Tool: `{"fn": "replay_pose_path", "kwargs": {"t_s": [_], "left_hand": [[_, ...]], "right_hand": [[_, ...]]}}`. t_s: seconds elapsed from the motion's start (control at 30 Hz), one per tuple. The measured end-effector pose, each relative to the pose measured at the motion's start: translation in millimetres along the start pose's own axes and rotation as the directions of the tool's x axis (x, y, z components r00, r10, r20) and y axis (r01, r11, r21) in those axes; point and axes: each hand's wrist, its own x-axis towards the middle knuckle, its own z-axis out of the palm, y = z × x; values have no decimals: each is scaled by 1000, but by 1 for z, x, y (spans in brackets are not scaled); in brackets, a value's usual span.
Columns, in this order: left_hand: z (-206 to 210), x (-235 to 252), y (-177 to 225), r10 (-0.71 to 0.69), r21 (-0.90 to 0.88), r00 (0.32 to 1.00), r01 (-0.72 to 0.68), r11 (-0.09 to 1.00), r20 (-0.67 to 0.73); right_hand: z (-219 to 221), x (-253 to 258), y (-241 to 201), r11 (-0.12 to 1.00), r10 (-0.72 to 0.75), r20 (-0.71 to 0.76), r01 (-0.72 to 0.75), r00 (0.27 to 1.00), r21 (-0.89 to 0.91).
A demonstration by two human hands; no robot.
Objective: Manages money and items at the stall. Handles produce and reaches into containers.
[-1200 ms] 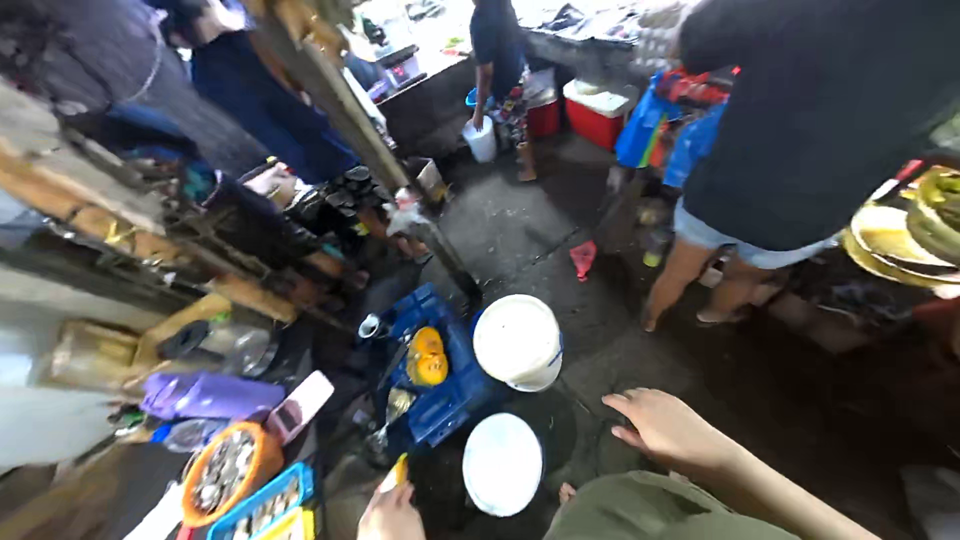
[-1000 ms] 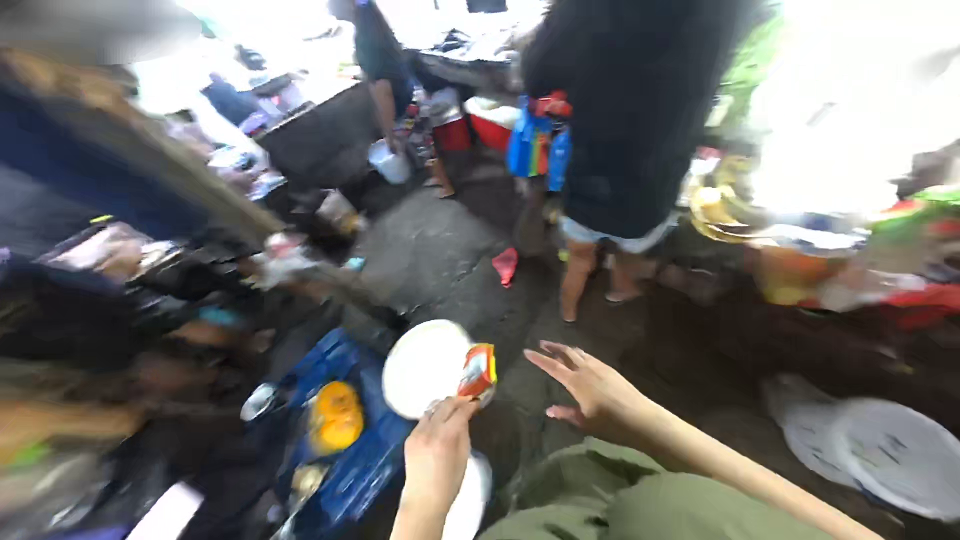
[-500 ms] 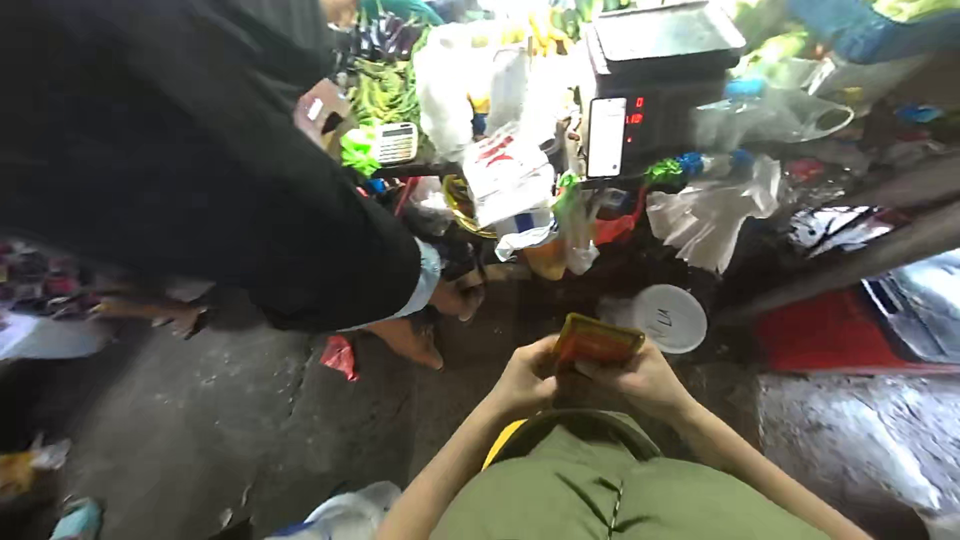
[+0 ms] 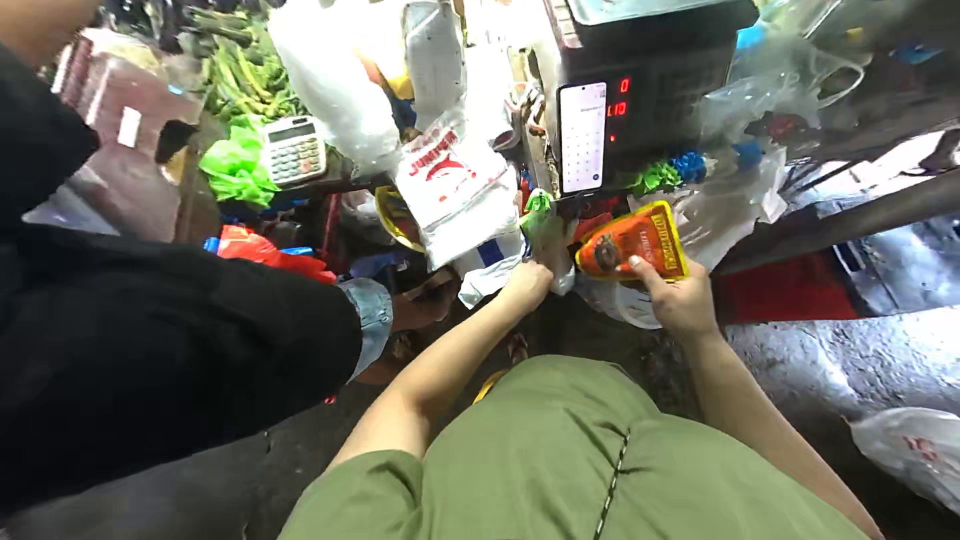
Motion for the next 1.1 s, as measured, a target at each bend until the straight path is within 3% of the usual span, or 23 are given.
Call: {"fn": "replay_pose_path", "kwargs": {"t_s": [0.1,0.2,0.33,0.47,0.57,0.67,0.83,0.97,1.03,1.1], "left_hand": [[-4,-7,12,99,-7,988,-99,995,116],[-12,-22,27,183,-44,975,-179,983,123],[-25,-30,33,218,-97,973,-211,973,68],[-32,-34,28,270,-107,963,-268,957,3],[-33,-33,22,269,-140,961,-275,951,-61],[-28,-30,16,190,-201,965,-226,953,-181],[-32,-22,12,-19,-318,967,-65,946,-256],[-41,-10,6,-68,-350,990,20,937,-126],[-45,-6,0,-216,-410,945,101,906,-244],[-49,3,-10,-382,-488,824,151,860,-418]], "right_hand": [[37,22,20,979,119,78,-130,990,157],[63,31,43,984,175,134,-176,975,-10],[68,36,58,958,149,243,-80,959,-275],[69,44,87,925,-6,372,147,928,-350],[66,55,92,883,-35,396,214,917,-417],[50,63,80,880,-40,471,255,881,-402],[20,74,80,807,-12,765,458,644,-373],[13,84,81,747,-155,735,566,660,-350],[11,86,72,755,-210,717,576,664,-312],[10,89,66,754,-231,729,592,644,-285]]}}
